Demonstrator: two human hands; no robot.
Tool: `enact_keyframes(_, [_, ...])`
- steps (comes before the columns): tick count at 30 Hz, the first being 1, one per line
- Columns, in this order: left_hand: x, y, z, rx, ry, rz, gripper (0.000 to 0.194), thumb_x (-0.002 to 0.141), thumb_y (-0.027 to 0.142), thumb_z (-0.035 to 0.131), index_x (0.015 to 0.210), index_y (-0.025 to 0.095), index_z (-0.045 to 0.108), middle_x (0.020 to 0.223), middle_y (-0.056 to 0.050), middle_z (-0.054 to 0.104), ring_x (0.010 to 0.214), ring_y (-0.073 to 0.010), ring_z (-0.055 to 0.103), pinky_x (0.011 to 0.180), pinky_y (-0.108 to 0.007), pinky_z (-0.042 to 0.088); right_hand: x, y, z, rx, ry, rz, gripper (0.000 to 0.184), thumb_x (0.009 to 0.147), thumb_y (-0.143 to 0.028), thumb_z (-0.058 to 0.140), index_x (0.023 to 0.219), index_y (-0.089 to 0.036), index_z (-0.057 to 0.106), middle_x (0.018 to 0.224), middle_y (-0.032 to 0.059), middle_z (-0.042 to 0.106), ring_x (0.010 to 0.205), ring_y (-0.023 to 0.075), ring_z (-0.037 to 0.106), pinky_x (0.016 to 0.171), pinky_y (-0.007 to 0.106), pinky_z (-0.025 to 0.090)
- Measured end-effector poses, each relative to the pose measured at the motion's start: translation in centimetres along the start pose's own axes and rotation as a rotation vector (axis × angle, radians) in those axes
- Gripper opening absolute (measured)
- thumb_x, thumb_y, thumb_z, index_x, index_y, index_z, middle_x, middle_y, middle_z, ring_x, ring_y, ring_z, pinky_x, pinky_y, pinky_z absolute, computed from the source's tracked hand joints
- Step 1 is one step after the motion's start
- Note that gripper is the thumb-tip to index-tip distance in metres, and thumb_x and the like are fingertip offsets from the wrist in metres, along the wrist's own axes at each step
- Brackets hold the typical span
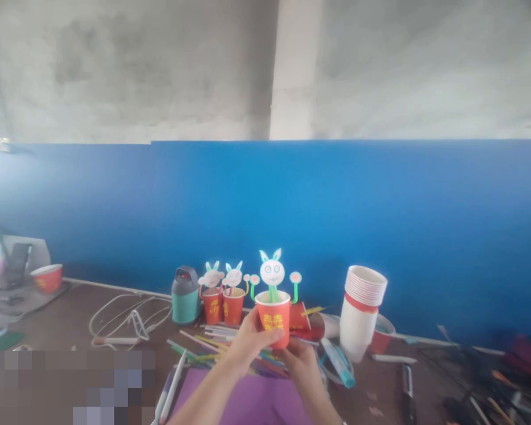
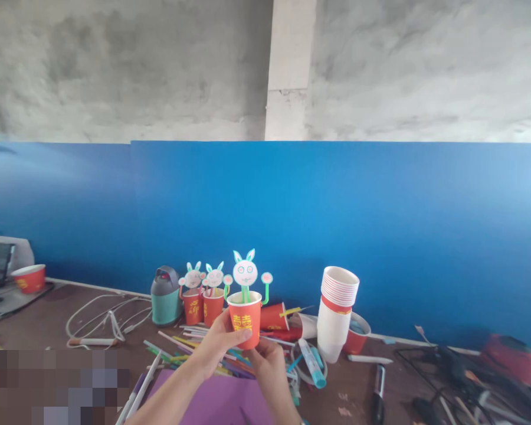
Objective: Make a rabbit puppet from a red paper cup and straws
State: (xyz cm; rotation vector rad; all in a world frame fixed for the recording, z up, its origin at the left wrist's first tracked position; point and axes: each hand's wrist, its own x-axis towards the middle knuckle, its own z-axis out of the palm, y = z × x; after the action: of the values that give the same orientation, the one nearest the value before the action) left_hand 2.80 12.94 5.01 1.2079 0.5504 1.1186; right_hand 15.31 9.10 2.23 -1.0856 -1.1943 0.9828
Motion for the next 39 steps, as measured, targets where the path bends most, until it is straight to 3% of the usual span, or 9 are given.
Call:
enact_keyframes(3, [-0.1, 0.3, -0.3, -0.008, 0.034, 0.004, 0.065, 0.056, 0.033, 0.083, 0.112, 0.014, 0.058, 0.097, -0.011, 0.068, 0.088, -0.0260, 0.062, 0.076, -0.035, 0.050, 0.0, -0.3, -0.2, 0.046, -0.100, 0.049, 0.035, 0.057, -0.040, 0.076, 0.081, -0.015, 0.073, 0.076, 0.0076, 0.072, 0.072, 0.0250, 0.062, 0.069, 0.037, 0.051])
enact_keyframes(6, [-0.3, 0.2, -0.3, 0.002, 0.055, 0.056, 0.066, 0.056, 0.029, 0.083, 0.114, 0.017, 0.054, 0.103, -0.011, 0.067, 0.094, -0.0267, 0.062, 0.081, -0.035, 0.049, 0.1, -0.8, -0.4, 0.240, -0.160, 0.056, 0.060, 0.052, -0.037, 0.078, 0.108, -0.023, 0.065, 0.105, 0.0086, 0.069, 0.089, 0.0279, 0.064, 0.074, 0.041, 0.053])
enact_keyframes(8, [-0.6, 0.0, 0.0, 0.069, 0.049, 0.106, 0.065, 0.055, 0.024, 0.083, 0.112, 0.017, 0.054, 0.105, -0.011, 0.066, 0.097, -0.0268, 0.061, 0.083, -0.035, 0.048, 0.2, -1.2, -0.4, 0.291, -0.141, 0.011, 0.063, 0.055, -0.040, 0.077, 0.114, -0.025, 0.061, 0.110, 0.0087, 0.067, 0.098, 0.0293, 0.063, 0.080, 0.043, 0.052])
enact_keyframes(12, [-1.5, 0.0, 0.7, 0.220, -0.009, 0.148, 0.059, 0.058, 0.017, 0.078, 0.112, 0.018, 0.055, 0.110, -0.012, 0.065, 0.100, -0.0275, 0.059, 0.081, -0.033, 0.048, 0.5, -2.2, -0.5, 0.216, -0.047, -0.029, 0.051, 0.059, -0.043, 0.077, 0.103, -0.018, 0.066, 0.100, 0.0119, 0.072, 0.095, 0.0308, 0.065, 0.088, 0.048, 0.049])
enact_keyframes(15, [-1.7, 0.6, 0.5, 0.164, -0.045, 0.191, 0.049, 0.068, 0.022, 0.068, 0.116, 0.018, 0.057, 0.113, -0.010, 0.064, 0.102, -0.0271, 0.059, 0.087, -0.035, 0.046, 0.4, -2.9, -0.8, 0.188, -0.043, -0.020, 0.053, 0.058, -0.042, 0.078, 0.104, -0.016, 0.066, 0.100, 0.0125, 0.072, 0.096, 0.0318, 0.064, 0.088, 0.048, 0.049])
enact_keyframes(21, [-0.8, 0.9, -0.3, 0.242, 0.208, 0.239, 0.027, 0.078, 0.035, 0.062, 0.095, 0.014, 0.070, 0.092, -0.009, 0.071, 0.091, -0.0247, 0.063, 0.084, -0.032, 0.046, -0.2, -3.7, -1.6, 0.090, -0.043, -0.017, 0.044, 0.061, -0.038, 0.078, 0.098, -0.017, 0.067, 0.096, 0.0099, 0.073, 0.091, 0.0290, 0.065, 0.084, 0.043, 0.051])
enact_keyframes(25, [-0.9, 0.8, -0.2, 0.317, 0.240, 0.250, 0.026, 0.078, 0.037, 0.064, 0.088, 0.014, 0.070, 0.080, -0.006, 0.071, 0.076, -0.0215, 0.063, 0.070, -0.027, 0.046, -0.1, -3.3, -1.8, 0.076, -0.058, -0.018, 0.043, 0.061, -0.041, 0.077, 0.095, -0.017, 0.067, 0.092, 0.0101, 0.073, 0.088, 0.0292, 0.066, 0.080, 0.044, 0.052])
enact_keyframes(34, [-0.6, 0.1, -0.5, 0.295, 0.179, 0.230, 0.031, 0.080, 0.046, 0.059, 0.084, 0.016, 0.064, 0.078, -0.006, 0.068, 0.078, -0.0220, 0.061, 0.073, -0.029, 0.045, 0.3, -3.0, -2.1, 0.091, -0.088, 0.003, 0.045, 0.061, -0.039, 0.077, 0.099, -0.016, 0.068, 0.094, 0.0113, 0.073, 0.089, 0.0291, 0.065, 0.080, 0.043, 0.052])
enact_keyframes(39, [-0.6, -0.1, -0.4, 0.125, 0.171, 0.124, 0.034, 0.077, 0.049, 0.062, 0.079, 0.016, 0.061, 0.073, -0.004, 0.065, 0.074, -0.0196, 0.061, 0.074, -0.030, 0.046, 0.0, -3.8, -2.0, 0.063, -0.083, 0.015, 0.043, 0.062, -0.036, 0.075, 0.099, -0.016, 0.068, 0.092, 0.0100, 0.073, 0.089, 0.0293, 0.066, 0.081, 0.043, 0.051])
